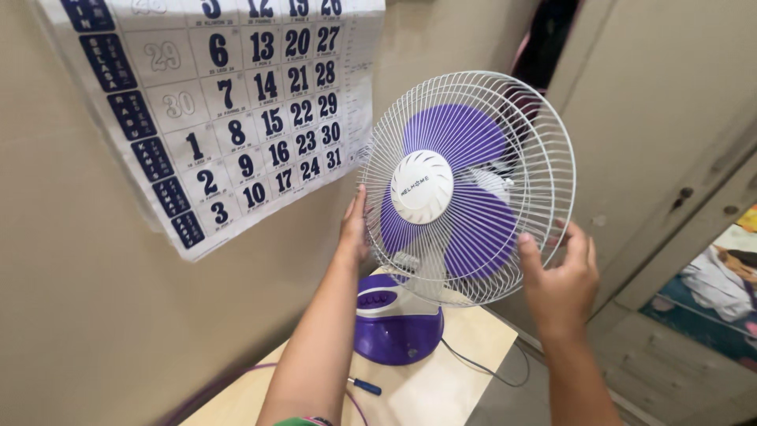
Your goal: The person assembles a table fan by attaching the front grille to the fan head, securing the central hub with a screwdriver, and then fitting the rear grille. The fan is placed on a table in a room with a calendar on the wall.
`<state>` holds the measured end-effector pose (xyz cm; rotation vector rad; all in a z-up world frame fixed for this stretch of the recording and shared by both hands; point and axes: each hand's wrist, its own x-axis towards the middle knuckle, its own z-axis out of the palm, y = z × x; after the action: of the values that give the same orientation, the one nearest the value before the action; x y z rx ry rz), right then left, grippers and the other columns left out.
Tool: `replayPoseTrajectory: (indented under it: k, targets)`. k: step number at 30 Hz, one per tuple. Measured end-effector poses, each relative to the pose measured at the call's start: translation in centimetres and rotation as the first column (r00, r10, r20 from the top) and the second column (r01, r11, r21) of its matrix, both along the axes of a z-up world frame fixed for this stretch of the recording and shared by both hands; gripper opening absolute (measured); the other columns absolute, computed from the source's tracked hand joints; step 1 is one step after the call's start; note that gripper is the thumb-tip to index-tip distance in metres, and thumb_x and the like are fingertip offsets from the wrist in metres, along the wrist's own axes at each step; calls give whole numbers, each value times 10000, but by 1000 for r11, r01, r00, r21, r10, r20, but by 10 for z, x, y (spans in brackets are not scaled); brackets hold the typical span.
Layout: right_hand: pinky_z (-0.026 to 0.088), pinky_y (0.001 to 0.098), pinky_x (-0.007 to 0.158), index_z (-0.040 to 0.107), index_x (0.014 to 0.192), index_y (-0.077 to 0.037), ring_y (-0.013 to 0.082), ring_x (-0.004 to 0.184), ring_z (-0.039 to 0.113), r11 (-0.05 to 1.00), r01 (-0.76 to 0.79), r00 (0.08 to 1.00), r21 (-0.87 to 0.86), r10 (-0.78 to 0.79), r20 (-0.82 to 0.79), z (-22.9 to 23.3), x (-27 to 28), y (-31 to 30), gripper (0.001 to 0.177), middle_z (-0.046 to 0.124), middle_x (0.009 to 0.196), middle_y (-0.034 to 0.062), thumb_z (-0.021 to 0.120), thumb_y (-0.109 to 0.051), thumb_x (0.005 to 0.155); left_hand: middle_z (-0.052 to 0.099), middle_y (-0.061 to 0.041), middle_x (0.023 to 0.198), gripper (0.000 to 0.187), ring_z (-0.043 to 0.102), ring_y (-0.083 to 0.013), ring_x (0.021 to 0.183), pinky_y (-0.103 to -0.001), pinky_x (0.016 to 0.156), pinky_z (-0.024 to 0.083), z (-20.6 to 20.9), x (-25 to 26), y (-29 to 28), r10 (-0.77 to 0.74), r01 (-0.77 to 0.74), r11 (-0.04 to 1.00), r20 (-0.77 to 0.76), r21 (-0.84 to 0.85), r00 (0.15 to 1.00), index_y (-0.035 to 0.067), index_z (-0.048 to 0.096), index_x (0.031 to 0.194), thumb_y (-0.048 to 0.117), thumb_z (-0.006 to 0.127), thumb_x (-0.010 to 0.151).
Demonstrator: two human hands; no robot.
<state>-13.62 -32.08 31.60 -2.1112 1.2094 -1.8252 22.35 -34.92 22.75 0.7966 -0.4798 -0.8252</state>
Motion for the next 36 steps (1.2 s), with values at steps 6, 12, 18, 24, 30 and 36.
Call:
replayPoseTrajectory:
  k: [6, 12, 18, 24, 30, 36]
  targets:
    - [506, 385, 664, 731, 1190, -4, 239, 717, 621, 986, 73, 997, 150, -73, -6, -7, 6, 13, 556, 719, 994, 139, 752, -493, 926, 574, -135, 1377, 871, 577, -296, 1202, -485, 1056, 463, 12, 28, -15, -10, -23, 984, 183, 177, 983, 162, 458, 1550, 654, 609, 848]
    - [509, 368, 611, 662, 1271, 0, 204, 673, 611, 955, 74, 993, 288, -97, 65, -25, 25, 26, 625, 723, 923, 158, 755, -487, 890, 580, -138, 1466, 934, 552, -264, 1333, -443, 1103, 415, 23, 40, -23, -39, 6, 990, 236, 138, 971, 148, 415, 1576, 658, 659, 832]
    - [585, 324, 779, 375, 1505, -3, 185, 965, 726, 927, -222, 945, 302, 127, 302, -39, 48, 32, 792, 720, 1173, 140, 724, -394, 912, 637, -51, 1308, 876, 634, -228, 1153, -428, 1005, 455, 8, 53, -37, -65, 41, 993, 223, 109, 973, 156, 483, 1490, 682, 636, 806]
    - [579, 306, 871, 236, 1596, 12, 178, 1059, 715, 924, -315, 913, 214, 234, 335, -45, 58, 37, 907, 709, 1231, 135, 716, -382, 935, 695, -81, 1064, 829, 659, -201, 986, -363, 895, 535, -1, 60, -40, -32, -22, 983, 292, 181, 956, -1, 646, 1310, 714, 624, 891]
    - [571, 321, 863, 276, 1578, 34, 196, 1015, 723, 942, -288, 922, 174, 223, 316, -54, 68, 42, 905, 720, 1187, 137, 752, -338, 903, 737, -76, 1236, 761, 691, -189, 1129, -349, 1007, 520, 11, 51, -34, -51, 12, 989, 262, 146, 964, 53, 635, 1335, 656, 618, 873]
    - [578, 313, 849, 339, 1554, 36, 194, 1006, 732, 958, -256, 928, 132, 205, 312, -59, 65, 36, 855, 730, 1189, 132, 761, -347, 918, 653, -106, 1364, 867, 640, -218, 1211, -399, 1013, 512, 14, 41, -33, -79, 45, 985, 203, 164, 976, 69, 493, 1438, 703, 586, 854]
